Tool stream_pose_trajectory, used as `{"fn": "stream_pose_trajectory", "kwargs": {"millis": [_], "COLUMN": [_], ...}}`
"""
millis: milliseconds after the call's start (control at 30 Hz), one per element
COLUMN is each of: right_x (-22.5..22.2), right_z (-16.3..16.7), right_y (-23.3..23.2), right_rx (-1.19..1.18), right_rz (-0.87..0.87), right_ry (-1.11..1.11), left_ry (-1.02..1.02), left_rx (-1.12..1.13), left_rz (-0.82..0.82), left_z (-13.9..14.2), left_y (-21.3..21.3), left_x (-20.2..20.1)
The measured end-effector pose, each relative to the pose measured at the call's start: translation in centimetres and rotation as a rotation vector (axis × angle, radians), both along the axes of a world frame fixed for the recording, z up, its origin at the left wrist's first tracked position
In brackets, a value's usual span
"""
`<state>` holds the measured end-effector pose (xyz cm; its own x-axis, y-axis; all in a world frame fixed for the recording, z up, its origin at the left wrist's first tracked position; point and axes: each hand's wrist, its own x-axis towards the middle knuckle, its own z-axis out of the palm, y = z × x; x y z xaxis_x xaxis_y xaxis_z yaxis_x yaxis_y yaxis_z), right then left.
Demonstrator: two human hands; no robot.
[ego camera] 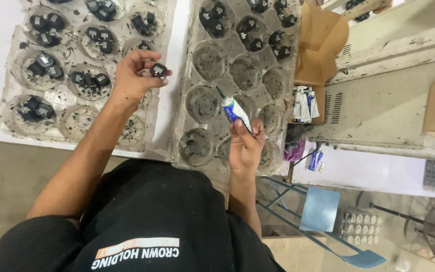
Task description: The person picks small black components one at a time from an egg-carton-style tray and squeezes adhesive from a tube onto each component, then places it back into the tray. Around 00:30 the person wipes the tube tip with a cloth before resuming applying adhesive to more components.
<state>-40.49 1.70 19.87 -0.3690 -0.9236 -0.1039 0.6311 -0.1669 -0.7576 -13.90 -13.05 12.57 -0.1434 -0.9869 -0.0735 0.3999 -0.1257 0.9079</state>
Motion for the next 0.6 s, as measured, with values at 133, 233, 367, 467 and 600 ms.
{"fn": "stream_pose_trajectory", "kwargs": {"millis": [133,233,367,467,600], "right_x": [1.3,1.9,2.2,2.5,2.6], "right_z": [2.8,5.0,7.3,8.2,8.6], "right_y": [0.0,-0.2,-0.5,-0.9,-1.4], "right_rx": [-0.179,-0.231,-0.337,-0.364,-0.371], "right_rz": [-0.185,-0.316,-0.405,-0.455,-0.477], "right_ry": [0.535,0.853,1.118,1.231,1.326], "left_ry": [-0.086,-0.321,-0.129,-0.107,-0.168], "left_rx": [-0.171,-0.451,-0.379,-0.284,-0.346], "left_rz": [-0.088,0.083,-0.065,-0.142,-0.134], "left_z": [7.5,11.7,15.1,16.1,16.6], "left_y": [0.2,0.9,0.8,1.0,1.3], "left_x": [-3.0,-4.8,-5.9,-6.0,-6.2]}}
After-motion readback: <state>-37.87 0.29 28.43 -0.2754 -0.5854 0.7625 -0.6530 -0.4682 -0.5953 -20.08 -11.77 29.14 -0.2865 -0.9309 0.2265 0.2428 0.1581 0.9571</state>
